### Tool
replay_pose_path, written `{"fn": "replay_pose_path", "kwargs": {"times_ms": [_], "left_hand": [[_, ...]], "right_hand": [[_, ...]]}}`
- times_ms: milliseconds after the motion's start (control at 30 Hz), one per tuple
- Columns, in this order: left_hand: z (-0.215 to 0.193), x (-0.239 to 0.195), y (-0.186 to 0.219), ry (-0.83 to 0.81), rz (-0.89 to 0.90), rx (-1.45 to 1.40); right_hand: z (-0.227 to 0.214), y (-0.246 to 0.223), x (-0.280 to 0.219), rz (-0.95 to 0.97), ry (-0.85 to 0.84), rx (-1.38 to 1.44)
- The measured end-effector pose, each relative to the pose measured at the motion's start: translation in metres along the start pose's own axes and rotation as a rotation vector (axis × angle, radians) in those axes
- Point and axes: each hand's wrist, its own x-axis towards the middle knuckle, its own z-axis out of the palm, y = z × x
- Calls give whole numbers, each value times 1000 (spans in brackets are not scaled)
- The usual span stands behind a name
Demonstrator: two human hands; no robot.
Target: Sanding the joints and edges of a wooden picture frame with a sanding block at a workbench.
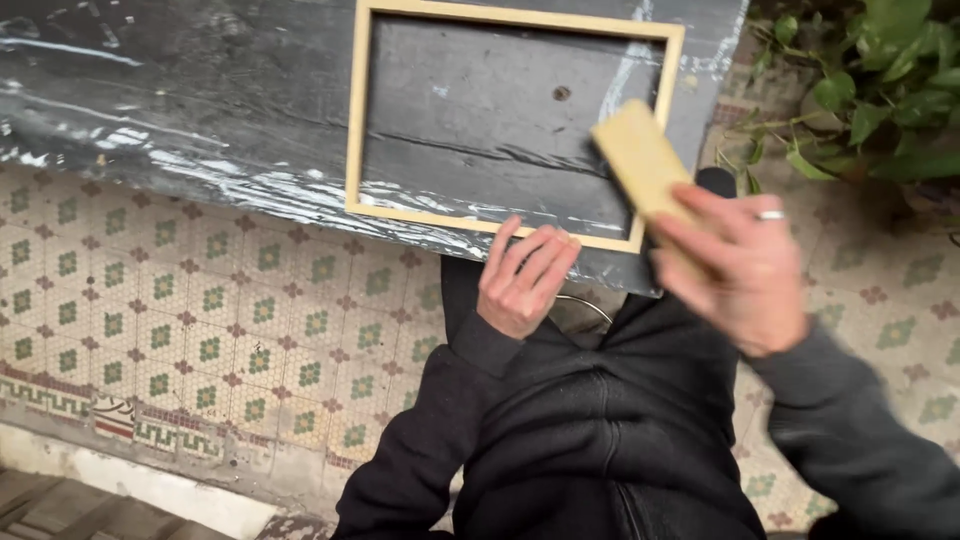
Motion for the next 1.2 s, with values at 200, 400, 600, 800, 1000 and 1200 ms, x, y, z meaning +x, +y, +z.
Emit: {"fn": "replay_pose_path", "kwargs": {"times_ms": [200, 400, 600, 800, 1000, 1200], "left_hand": [[3, 9, -9, 14, 17, 15], [10, 4, -2, 4, 18, -13], [0, -3, 2, -29, 0, -9], [-2, 6, -7, -14, -11, 5], [6, 3, -6, -20, 2, -4], [1, 0, -1, -48, 2, -37]], "right_hand": [[3, 10, -2, -96, 8, 114], [-2, -8, -1, 14, 41, 44], [0, -16, -2, 55, 11, -32], [9, 1, -8, -28, -5, 35], [8, -5, -5, -18, 21, 10], [4, -13, 0, 39, 5, -15]]}}
